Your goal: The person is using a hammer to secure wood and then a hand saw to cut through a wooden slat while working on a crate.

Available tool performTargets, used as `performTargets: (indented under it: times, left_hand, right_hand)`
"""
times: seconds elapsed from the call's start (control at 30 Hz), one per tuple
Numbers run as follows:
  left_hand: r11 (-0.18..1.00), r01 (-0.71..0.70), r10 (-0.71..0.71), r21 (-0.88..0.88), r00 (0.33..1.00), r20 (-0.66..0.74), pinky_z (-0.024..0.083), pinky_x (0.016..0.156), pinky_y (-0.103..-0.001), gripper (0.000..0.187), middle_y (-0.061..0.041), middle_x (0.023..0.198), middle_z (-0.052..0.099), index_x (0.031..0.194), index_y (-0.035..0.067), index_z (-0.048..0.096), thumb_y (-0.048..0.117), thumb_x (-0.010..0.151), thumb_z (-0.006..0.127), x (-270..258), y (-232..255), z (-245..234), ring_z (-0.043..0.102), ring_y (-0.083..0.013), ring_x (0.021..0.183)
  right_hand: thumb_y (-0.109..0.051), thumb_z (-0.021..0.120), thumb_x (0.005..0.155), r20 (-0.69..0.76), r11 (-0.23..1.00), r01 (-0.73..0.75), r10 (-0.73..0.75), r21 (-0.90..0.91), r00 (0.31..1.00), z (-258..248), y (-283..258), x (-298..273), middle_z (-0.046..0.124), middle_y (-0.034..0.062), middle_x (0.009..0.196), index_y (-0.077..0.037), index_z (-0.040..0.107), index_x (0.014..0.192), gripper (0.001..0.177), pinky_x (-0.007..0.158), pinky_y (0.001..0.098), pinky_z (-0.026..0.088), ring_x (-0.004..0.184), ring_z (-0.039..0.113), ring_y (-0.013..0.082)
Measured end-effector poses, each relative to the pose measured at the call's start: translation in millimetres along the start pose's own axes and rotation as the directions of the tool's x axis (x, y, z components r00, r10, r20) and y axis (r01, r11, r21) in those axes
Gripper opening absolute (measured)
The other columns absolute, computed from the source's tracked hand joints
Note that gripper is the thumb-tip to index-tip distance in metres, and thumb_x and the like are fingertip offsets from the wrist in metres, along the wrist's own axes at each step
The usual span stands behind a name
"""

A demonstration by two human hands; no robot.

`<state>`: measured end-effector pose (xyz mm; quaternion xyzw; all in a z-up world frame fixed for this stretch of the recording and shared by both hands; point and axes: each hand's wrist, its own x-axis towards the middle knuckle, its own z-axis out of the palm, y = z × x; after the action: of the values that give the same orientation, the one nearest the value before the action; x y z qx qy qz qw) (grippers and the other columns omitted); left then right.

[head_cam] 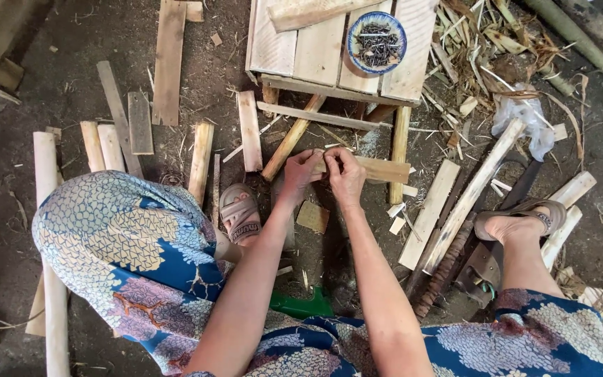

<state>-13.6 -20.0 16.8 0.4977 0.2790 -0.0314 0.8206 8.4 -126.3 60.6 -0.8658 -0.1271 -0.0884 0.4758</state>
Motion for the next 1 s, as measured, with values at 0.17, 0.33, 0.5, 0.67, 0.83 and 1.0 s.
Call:
performTargets:
  times: [0.17, 0.33, 0.5, 0.67, 0.83, 1.0]
  left_hand:
    - [1.0, -0.025, 0.023, 0.019, 0.998, 0.062, 0.062, 0.068, -0.045, 0.063, -0.031, 0.109, 0.058, 0.125, -0.01, 0.048, 0.033, 0.085, 0.072, 7.7, -1.7, -6.7, 0.067, -0.0378, 0.082]
    - [0.998, -0.034, 0.031, 0.053, 0.998, 0.062, 0.064, 0.061, -0.039, 0.056, -0.028, 0.104, 0.061, 0.122, -0.008, 0.052, 0.034, 0.088, 0.068, 20.6, -12.0, -15.1, 0.069, -0.0334, 0.071]
    - [0.955, -0.182, 0.183, 0.233, 0.983, 0.014, 0.054, 0.076, -0.044, 0.025, -0.017, 0.098, 0.068, 0.103, 0.006, 0.07, 0.028, 0.091, 0.063, 19.1, -10.1, -13.5, 0.064, -0.0306, 0.094]
    - [0.875, -0.404, 0.366, 0.266, 0.913, 0.181, 0.047, 0.088, -0.047, 0.035, -0.016, 0.107, 0.066, 0.118, 0.012, 0.059, 0.0, 0.087, 0.049, -16.0, 51.1, 4.7, 0.06, -0.0328, 0.101]
    - [0.891, -0.394, 0.349, 0.225, 0.912, 0.214, 0.045, 0.087, -0.04, 0.027, -0.012, 0.095, 0.066, 0.1, 0.01, 0.066, -0.001, 0.089, 0.044, -5.8, 31.1, 0.2, 0.057, -0.0203, 0.094]
    - [0.88, -0.413, 0.371, 0.233, 0.906, 0.205, 0.046, 0.088, -0.04, 0.028, -0.016, 0.097, 0.067, 0.104, 0.008, 0.068, -0.001, 0.087, 0.048, -6.8, 24.3, -4.5, 0.059, -0.021, 0.093]
  right_hand:
    - [-0.012, 0.069, 0.082, 0.004, 1.0, -0.012, 0.012, 0.023, 1.0, 0.2, 7.7, -0.6, 0.067, 0.0026, 0.075, -0.018, 0.068, 0.082, 0.007, 0.074, 0.0335, 0.05, 0.077, 0.066, 0.0241]
    - [-0.012, 0.069, 0.082, 0.016, 0.999, -0.017, 0.016, 0.043, 1.0, -4.5, -0.4, 0.1, 0.067, 0.0034, 0.075, -0.018, 0.069, 0.083, 0.006, 0.073, 0.0338, 0.05, 0.077, 0.066, 0.0248]
    - [-0.01, 0.069, 0.082, 0.03, 1.0, 0.009, -0.01, 0.025, 1.0, -2.7, 0.9, 1.6, 0.067, 0.0036, 0.074, -0.018, 0.068, 0.082, 0.007, 0.076, 0.0346, 0.05, 0.078, 0.066, 0.0258]
    - [-0.01, 0.068, 0.082, 0.036, 0.999, 0.002, -0.004, 0.054, 0.999, -4.4, 2.3, 3.3, 0.068, 0.0039, 0.075, -0.017, 0.069, 0.083, 0.007, 0.076, 0.0345, 0.05, 0.079, 0.066, 0.0252]
    - [-0.009, 0.067, 0.083, 0.05, 0.998, -0.01, 0.007, 0.066, 0.999, -6.5, -1.7, 4.8, 0.067, 0.0056, 0.074, -0.016, 0.068, 0.082, 0.007, 0.074, 0.0354, 0.05, 0.077, 0.066, 0.0258]
    - [-0.008, 0.067, 0.083, 0.021, 0.998, 0.03, -0.031, 0.047, 0.999, -3.9, 0.1, 4.6, 0.068, 0.0055, 0.073, -0.015, 0.067, 0.082, 0.007, 0.073, 0.0347, 0.05, 0.075, 0.067, 0.0262]
